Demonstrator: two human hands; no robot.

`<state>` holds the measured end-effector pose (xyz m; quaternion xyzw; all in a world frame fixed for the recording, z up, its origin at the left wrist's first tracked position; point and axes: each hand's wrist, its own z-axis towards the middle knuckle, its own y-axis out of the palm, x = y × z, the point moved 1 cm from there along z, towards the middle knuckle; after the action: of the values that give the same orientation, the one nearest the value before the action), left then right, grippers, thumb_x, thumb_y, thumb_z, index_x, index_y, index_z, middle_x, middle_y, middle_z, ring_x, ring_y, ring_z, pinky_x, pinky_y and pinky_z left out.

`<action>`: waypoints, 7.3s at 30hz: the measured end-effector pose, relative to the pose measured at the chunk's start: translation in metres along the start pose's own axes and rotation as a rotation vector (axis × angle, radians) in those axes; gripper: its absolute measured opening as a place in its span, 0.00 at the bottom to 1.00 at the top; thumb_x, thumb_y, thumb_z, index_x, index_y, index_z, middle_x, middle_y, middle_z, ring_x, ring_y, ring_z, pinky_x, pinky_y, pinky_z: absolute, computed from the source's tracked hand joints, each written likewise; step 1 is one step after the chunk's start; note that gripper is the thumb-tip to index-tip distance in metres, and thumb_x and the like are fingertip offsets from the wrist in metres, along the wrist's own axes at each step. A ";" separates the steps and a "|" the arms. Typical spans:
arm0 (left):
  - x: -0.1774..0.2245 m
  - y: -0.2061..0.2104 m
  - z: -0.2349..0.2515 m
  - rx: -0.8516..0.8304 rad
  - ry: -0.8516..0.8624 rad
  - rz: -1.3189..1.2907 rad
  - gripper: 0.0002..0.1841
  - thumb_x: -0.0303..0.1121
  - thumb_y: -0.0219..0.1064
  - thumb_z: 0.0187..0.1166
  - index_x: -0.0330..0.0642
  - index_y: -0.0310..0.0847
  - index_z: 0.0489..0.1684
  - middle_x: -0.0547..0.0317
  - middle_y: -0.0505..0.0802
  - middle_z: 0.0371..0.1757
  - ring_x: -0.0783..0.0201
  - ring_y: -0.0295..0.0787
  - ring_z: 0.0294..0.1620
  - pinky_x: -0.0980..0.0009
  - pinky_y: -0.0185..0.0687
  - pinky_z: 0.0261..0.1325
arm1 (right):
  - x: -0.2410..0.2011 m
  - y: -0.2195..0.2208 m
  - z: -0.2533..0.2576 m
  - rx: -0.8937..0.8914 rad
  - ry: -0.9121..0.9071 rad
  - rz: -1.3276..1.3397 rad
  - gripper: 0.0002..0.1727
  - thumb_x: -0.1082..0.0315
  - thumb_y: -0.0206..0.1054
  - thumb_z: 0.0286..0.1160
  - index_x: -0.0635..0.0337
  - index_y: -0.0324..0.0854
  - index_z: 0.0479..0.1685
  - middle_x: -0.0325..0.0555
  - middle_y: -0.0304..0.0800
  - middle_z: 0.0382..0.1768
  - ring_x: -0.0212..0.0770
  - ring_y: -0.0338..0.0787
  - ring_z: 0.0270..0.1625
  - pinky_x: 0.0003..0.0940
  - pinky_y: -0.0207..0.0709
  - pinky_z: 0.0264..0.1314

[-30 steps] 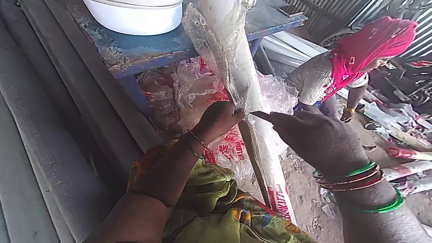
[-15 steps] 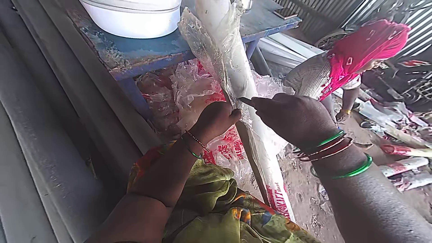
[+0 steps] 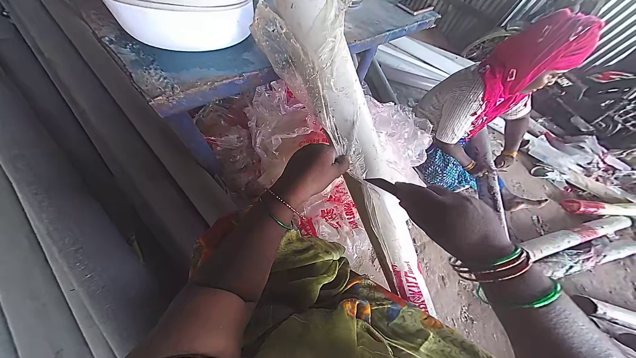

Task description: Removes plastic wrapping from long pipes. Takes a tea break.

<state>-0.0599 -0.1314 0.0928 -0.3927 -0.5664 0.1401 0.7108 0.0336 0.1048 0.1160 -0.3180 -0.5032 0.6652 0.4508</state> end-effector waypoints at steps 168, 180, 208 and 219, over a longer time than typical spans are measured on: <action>-0.023 0.028 0.000 0.290 0.507 0.237 0.11 0.38 0.73 0.76 0.40 0.93 0.44 0.46 0.90 0.48 0.44 0.83 0.58 0.56 0.78 0.54 | -0.037 0.066 0.002 -0.136 0.791 1.970 0.29 0.59 0.26 0.94 0.58 0.78 0.48 0.31 0.80 0.17 0.18 0.73 0.12 0.10 0.67 0.15; -0.032 0.031 0.004 0.307 0.589 0.158 0.14 0.41 0.73 0.75 0.40 0.93 0.45 0.44 0.91 0.48 0.41 0.84 0.58 0.53 0.78 0.55 | -0.021 0.047 0.025 0.258 0.381 1.419 0.18 0.54 0.41 0.94 0.48 0.77 0.54 0.23 0.82 0.22 0.20 0.77 0.17 0.14 0.73 0.20; -0.023 0.032 -0.010 0.341 0.640 0.266 0.05 0.25 0.69 0.73 0.41 0.92 0.32 0.51 0.92 0.45 0.44 0.83 0.58 0.52 0.72 0.53 | -0.031 -0.003 0.025 0.055 -0.028 -0.147 0.15 0.60 0.62 0.81 0.56 0.92 0.52 0.58 0.90 0.35 0.61 0.89 0.28 0.55 0.70 0.20; -0.025 0.032 -0.009 0.352 0.648 0.265 0.04 0.24 0.71 0.70 0.41 0.92 0.30 0.51 0.92 0.43 0.44 0.84 0.57 0.52 0.73 0.50 | -0.024 0.018 0.001 0.152 -0.113 -0.156 0.15 0.67 0.63 0.81 0.61 0.92 0.56 0.60 0.89 0.33 0.59 0.88 0.25 0.49 0.71 0.18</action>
<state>-0.0514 -0.1306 0.0519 -0.3582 -0.2242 0.1944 0.8852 0.0375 0.0808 0.0983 -0.2047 -0.4994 0.6811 0.4949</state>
